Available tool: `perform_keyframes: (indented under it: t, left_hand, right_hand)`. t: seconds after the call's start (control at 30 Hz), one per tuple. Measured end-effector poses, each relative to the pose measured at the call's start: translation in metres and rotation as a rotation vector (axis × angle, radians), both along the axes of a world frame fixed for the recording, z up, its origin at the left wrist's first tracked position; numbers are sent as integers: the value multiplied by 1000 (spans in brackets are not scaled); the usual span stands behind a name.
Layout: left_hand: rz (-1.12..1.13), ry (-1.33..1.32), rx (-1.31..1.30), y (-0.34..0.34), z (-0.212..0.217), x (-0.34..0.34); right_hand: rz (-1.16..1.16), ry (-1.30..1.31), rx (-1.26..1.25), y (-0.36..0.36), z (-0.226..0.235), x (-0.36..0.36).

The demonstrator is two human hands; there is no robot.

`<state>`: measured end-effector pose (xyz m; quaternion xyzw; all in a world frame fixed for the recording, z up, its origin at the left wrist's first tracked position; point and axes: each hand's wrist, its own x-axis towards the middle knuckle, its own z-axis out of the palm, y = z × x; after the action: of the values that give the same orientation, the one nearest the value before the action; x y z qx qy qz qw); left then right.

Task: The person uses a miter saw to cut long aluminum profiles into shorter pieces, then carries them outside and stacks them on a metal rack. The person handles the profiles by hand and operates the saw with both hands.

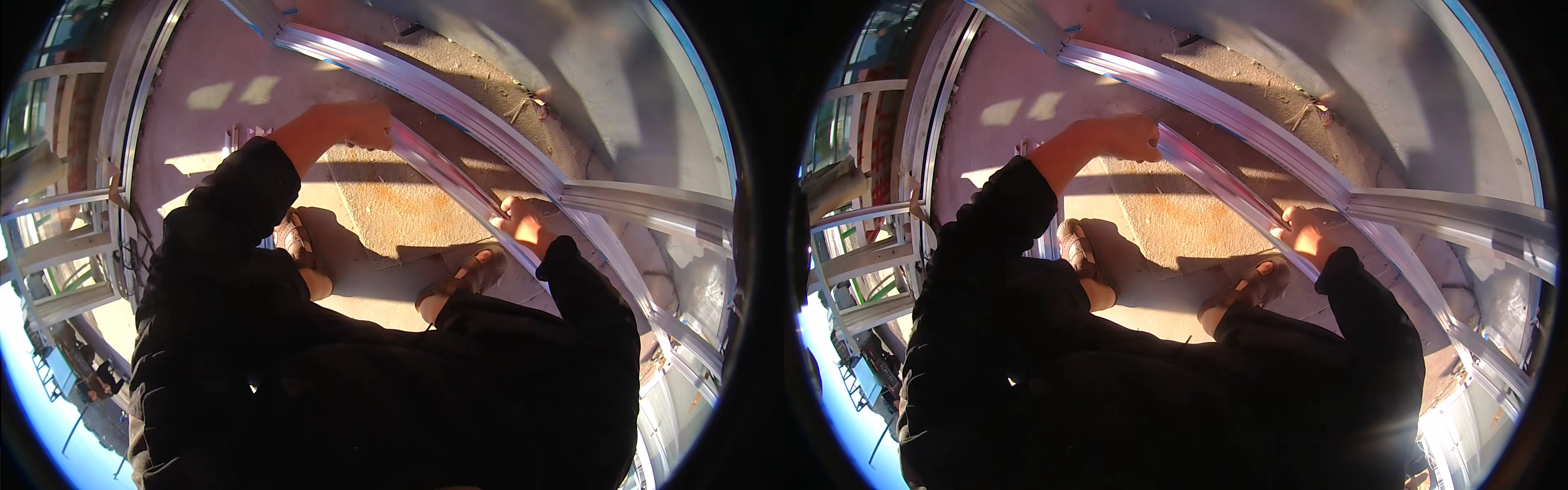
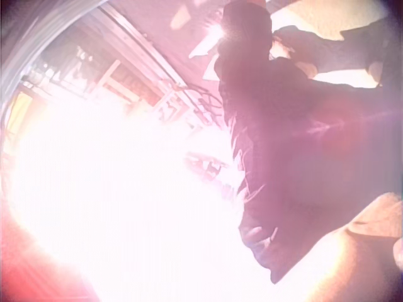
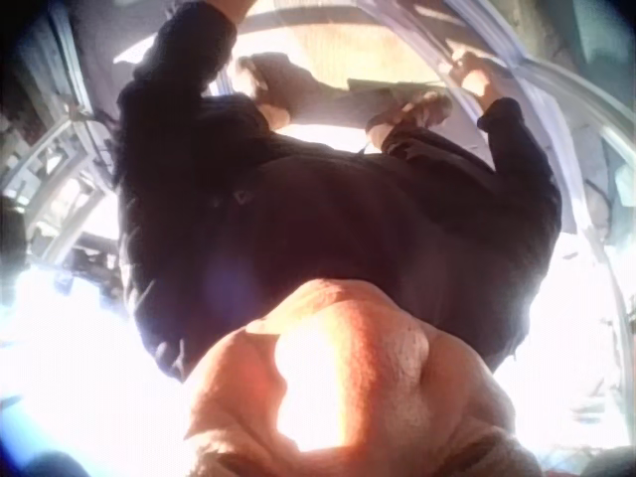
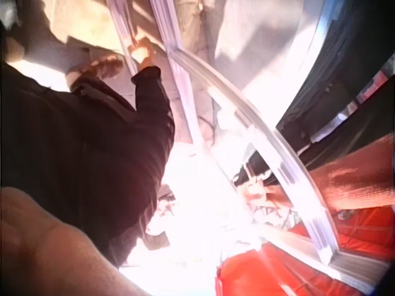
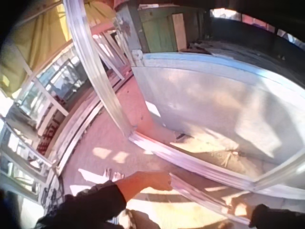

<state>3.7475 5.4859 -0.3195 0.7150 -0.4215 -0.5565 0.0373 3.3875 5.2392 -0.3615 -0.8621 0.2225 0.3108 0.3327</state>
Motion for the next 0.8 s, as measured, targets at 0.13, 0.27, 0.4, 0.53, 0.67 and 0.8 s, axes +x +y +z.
perform_keyframes:
  t: [0.13, 0.27, 0.4, 0.53, 0.67, 0.8]
  left_hand:
    - [-216, -166, -137, -18, -19, -67]
    - [-7, -199, -497, -17, -43, -104]
    - [33, -389, -863, -22, -67, -115]
    - [-157, -494, -733, -20, -89, -113]
    - [-185, -516, -774, -17, -102, -104]
    - [-90, -455, -867, -20, -98, -96]
  right_hand:
    - [88, -69, 15, -10, -3, -9]
    - [139, -355, -37, -13, -20, -20]
    - [50, -309, -92, 2, -26, -16]
    - [93, -174, -55, 13, -10, 3]
    - [60, -181, 37, 17, 10, 15]
    - [-93, -259, 40, 18, 20, 15]
